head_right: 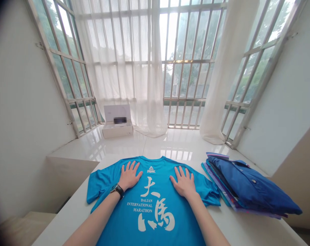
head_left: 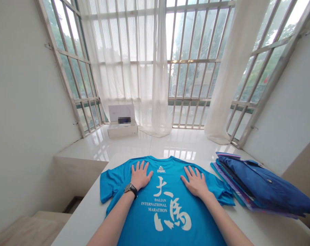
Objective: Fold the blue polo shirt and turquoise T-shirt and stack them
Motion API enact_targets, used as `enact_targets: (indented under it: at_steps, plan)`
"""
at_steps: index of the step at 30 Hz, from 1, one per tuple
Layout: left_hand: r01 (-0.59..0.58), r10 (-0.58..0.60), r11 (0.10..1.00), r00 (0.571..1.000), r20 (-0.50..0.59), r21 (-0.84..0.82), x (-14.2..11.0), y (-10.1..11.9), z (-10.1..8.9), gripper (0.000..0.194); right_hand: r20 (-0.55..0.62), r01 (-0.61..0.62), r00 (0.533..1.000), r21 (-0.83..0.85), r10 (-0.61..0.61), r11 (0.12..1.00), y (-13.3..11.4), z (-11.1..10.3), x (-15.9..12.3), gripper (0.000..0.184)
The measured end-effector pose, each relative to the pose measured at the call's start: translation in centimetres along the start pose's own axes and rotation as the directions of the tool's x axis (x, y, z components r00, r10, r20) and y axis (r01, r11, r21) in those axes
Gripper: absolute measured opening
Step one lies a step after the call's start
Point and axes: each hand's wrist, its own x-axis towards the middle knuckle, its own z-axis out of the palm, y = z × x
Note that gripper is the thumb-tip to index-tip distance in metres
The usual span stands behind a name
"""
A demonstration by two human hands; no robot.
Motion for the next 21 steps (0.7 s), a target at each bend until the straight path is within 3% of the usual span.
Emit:
enact_targets:
  at_steps: [6,11,16,21]
  plan:
    - [-0.017,0.016,1.0,1.0,0.004,0.007,0.9,0.0,0.2,0.07,-0.126,0.037,0.991,0.008,-0.035,0.999,0.0,-0.5,0.2,0.066]
    - [-0.014,0.014,1.0,1.0,-0.003,0.008,1.1,0.1,0.3,0.069,-0.201,0.239,0.95,-0.028,-0.239,0.971,-0.9,-2.4,-1.4,0.048]
    - [-0.02,0.02,1.0,0.999,-0.029,0.001,0.9,0.1,0.1,0.066,-0.211,0.324,0.927,0.031,-0.311,0.945,-0.8,-2.7,-8.3,0.053]
    - [-0.016,0.013,0.999,0.996,-0.087,-0.031,0.7,0.6,-0.8,0.064,-0.154,0.27,0.954,0.078,-0.256,0.96,3.8,-0.1,-16.3,0.062]
